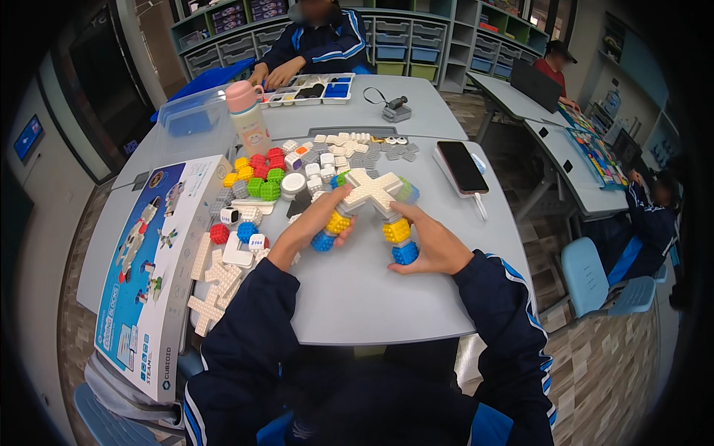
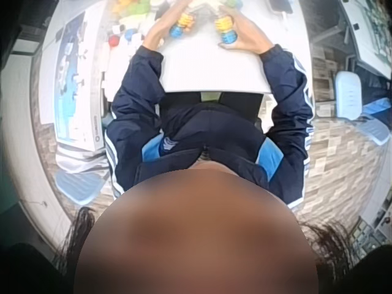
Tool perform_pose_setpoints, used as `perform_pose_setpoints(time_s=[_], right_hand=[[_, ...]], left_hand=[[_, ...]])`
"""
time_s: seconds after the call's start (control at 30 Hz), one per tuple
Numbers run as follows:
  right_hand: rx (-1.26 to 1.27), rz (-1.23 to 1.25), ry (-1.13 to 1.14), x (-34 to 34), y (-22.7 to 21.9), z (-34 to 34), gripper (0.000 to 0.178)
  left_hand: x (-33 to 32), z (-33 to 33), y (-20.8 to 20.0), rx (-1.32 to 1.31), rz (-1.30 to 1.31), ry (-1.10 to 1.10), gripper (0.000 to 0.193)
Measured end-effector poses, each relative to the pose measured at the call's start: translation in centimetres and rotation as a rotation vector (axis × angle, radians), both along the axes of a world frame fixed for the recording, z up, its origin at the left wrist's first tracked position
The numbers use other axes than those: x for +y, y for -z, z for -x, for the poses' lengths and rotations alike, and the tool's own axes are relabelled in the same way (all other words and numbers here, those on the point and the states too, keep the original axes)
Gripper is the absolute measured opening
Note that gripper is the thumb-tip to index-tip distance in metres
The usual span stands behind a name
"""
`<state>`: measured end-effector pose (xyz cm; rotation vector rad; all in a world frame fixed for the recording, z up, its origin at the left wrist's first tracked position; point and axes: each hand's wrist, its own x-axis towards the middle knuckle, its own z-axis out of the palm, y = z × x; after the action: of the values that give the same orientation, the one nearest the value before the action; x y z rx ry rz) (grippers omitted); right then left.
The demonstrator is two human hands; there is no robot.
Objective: The person assembles a structure using colorful interlocking blocks on a table. They pick up individual blocks, connect them to form a cross-shaped base, and stack additional pieces to build upward. The person occasionally adjusts the structure and adds more blocks to complete the assembly.
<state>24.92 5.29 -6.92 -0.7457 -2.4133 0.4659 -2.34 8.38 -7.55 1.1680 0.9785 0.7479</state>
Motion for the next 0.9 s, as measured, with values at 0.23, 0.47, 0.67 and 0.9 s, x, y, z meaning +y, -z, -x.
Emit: perform_pose_setpoints(time_s=[0.23, 0.47, 0.67, 0.9], right_hand=[[0.051, -0.019, 0.004, 0.3, 1.0, -0.2, 0.090], [0.055, -0.089, -0.055, 0.3, 0.9, 0.1, 0.082], [0.091, -0.153, -0.090, 0.3, 1.2, 0.1, 0.082], [0.095, -0.269, -0.103, 0.4, 1.7, -0.4, 0.078]], left_hand=[[-0.1, 0.0, -0.1, 0.005, 0.020, -0.033, 0.059], [-0.3, 0.2, -0.4, 0.026, -0.012, 0.034, 0.061], [-0.3, 0.2, -0.2, 0.037, -0.072, 0.093, 0.062], [-0.4, 0.2, 0.1, 0.034, -0.084, 0.106, 0.062]])
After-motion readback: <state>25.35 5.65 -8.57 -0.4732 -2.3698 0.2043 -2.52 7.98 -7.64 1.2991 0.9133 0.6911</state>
